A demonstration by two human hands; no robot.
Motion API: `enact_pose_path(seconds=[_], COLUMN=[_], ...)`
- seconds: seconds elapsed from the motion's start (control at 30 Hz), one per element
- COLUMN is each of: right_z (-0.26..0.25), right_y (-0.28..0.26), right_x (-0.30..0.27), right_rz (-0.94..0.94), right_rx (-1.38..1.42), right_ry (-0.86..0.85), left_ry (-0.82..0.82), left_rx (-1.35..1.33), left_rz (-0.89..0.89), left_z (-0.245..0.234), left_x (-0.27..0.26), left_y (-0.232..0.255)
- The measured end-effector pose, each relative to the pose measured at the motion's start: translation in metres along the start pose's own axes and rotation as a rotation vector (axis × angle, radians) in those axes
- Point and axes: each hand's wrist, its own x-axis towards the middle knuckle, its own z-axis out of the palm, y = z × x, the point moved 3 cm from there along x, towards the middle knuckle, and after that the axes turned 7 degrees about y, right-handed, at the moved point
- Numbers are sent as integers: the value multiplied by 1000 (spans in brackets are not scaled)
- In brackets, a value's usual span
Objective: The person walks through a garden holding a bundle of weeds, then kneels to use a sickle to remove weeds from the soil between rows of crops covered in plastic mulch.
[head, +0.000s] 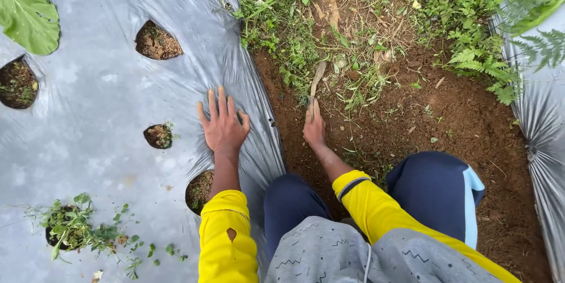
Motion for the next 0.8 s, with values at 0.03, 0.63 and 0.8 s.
enact_pose_path(seconds=[0.03, 0.63, 0.8], right_z=[9, 12, -14], right_y=[7, -48, -25], right_x=[19, 79, 4], right_rz=[62, 24, -5], right_rx=[17, -58, -45], right_ry=[19, -5, -34], left_ry=[9, 40, 31], left_rx=[-5, -13, -25], left_rz=[6, 35, 40], left_z=[-3, -6, -8], left_x=[-2, 0, 1], left_y=[0, 3, 6])
